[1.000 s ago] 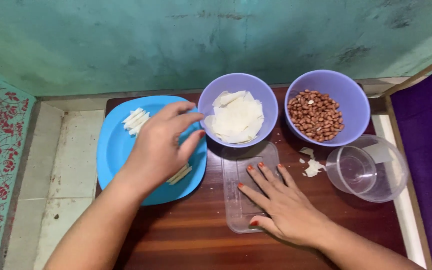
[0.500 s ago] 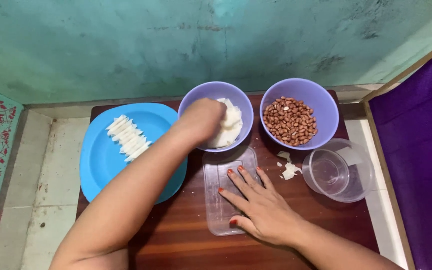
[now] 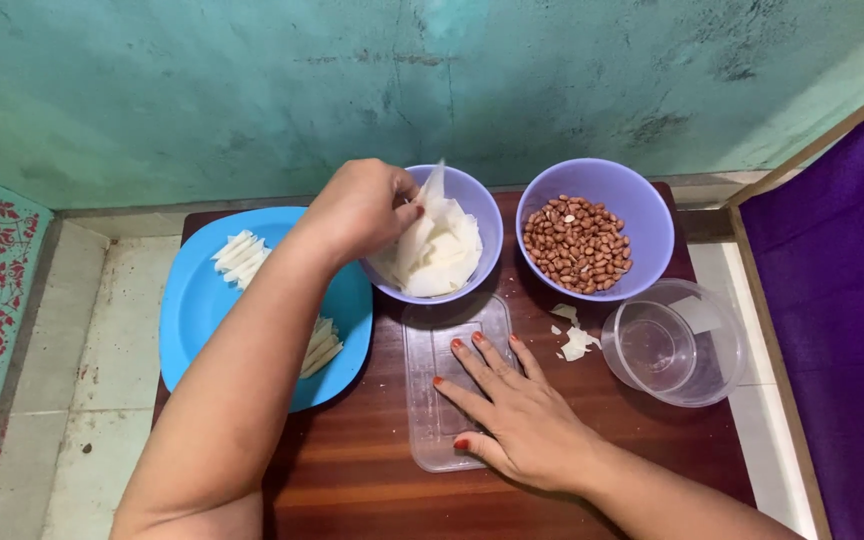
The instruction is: Manually assembling peanut rolls by placing a peanut on a small square of dough and rolling it up on a wooden board.
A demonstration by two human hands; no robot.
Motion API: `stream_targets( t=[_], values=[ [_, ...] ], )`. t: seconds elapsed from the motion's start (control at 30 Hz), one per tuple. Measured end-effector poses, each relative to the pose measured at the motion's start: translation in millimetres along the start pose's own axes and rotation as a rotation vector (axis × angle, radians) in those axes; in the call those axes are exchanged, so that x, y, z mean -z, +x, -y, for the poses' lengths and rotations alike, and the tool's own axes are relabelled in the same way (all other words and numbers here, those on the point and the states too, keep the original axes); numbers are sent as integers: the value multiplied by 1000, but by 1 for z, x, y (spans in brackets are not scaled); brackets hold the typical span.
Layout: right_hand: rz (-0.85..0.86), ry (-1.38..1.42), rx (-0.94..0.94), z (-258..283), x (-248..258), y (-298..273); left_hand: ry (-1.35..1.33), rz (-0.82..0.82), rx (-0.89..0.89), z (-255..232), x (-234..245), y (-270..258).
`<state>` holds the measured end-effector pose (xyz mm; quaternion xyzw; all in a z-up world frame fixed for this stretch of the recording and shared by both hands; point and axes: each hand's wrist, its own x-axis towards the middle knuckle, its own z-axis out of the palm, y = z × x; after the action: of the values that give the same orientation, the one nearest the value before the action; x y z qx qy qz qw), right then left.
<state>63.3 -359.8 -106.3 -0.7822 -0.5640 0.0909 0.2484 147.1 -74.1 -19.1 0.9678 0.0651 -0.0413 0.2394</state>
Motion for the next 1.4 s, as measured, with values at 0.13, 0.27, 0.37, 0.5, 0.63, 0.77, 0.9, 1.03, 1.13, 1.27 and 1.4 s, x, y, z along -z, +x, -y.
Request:
stream_targets(
  t=[0.13,0.27,0.37,0.5,0.63,0.77,0.9,1.03,1.13,1.27,1.4],
  values=[
    [5,-7,-7,-1,0,1,-6,27,35,-9,7,-3],
    [20,-3,-8,-2,-1,0,-90,48,61,-4,7,-2],
    [12,-5,-1,-1,-1,0,-166,67,11,3,8,-2],
    [15,0,-1,-2,-1,-1,-227,100,4,2,13,-5],
    [28,-1,-5,-2,-1,0,-220,99,8,4,13,-6],
    [24,8,-7,-2,1,1,-251,121,9,6,15,-7],
    [23,3,-6,-2,0,1,-231,135,18,4,17,-9],
    [18,-1,-2,-2,-1,0,-187,78,6,14,4,-7],
    [20,1,-10,-2,-1,0,-124,-120,-163,21,-13,-4],
    [20,-4,-7,-3,-3,0,38,-104,-242,2,-29,-5],
    [42,1,-16,-3,-3,0,138,-21,-291,-5,-56,-3]
  ],
)
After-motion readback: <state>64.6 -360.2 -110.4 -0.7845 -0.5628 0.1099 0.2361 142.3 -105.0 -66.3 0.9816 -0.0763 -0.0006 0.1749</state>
